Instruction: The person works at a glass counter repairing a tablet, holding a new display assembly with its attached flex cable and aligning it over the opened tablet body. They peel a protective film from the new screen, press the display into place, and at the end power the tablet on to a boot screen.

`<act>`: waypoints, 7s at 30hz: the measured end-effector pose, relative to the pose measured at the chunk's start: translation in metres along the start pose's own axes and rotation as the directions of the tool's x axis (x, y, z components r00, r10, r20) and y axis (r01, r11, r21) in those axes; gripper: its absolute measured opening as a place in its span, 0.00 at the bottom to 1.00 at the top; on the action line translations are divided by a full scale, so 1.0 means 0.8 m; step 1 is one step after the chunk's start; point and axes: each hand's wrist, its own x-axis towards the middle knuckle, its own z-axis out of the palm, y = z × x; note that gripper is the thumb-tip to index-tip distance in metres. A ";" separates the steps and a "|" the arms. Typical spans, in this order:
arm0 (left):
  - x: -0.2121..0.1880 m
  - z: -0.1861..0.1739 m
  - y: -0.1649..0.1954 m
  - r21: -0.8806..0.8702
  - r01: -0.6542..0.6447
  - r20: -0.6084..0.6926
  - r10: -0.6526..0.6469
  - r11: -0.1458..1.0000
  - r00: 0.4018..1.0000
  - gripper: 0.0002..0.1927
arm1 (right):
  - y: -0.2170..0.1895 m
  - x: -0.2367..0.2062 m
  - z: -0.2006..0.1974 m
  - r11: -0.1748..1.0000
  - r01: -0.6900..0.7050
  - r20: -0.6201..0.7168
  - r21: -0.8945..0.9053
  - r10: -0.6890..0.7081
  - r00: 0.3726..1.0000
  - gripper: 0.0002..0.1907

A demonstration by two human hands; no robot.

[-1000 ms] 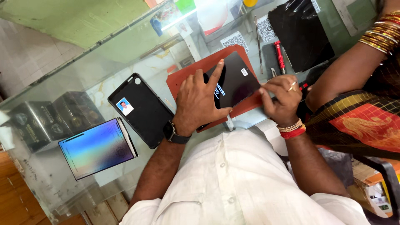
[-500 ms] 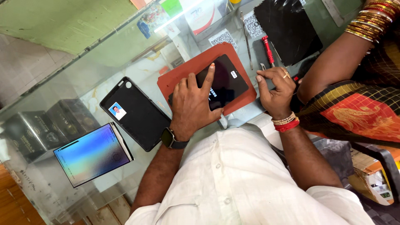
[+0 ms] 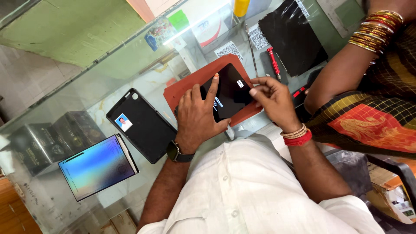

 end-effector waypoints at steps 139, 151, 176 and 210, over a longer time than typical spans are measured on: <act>0.037 -0.028 -0.031 -0.216 0.194 0.126 -0.170 0.957 0.977 0.59 | -0.045 -0.115 0.134 0.853 -0.353 0.189 0.384 0.302 0.934 0.28; 0.029 -0.081 -0.039 -0.277 0.204 0.242 -0.137 0.939 0.961 0.58 | -0.093 -0.121 0.227 0.962 -0.113 -0.289 0.247 0.184 0.940 0.22; -0.010 -0.091 -0.056 -0.821 0.482 0.462 0.140 -0.304 0.876 0.34 | -0.119 -0.131 0.185 0.887 0.163 -0.250 -0.431 -0.291 0.923 0.16; -0.022 -0.051 -0.021 -0.183 0.208 -0.050 -0.221 0.961 0.974 0.59 | -0.086 -0.114 0.197 0.990 -0.030 -0.206 0.140 0.058 0.977 0.19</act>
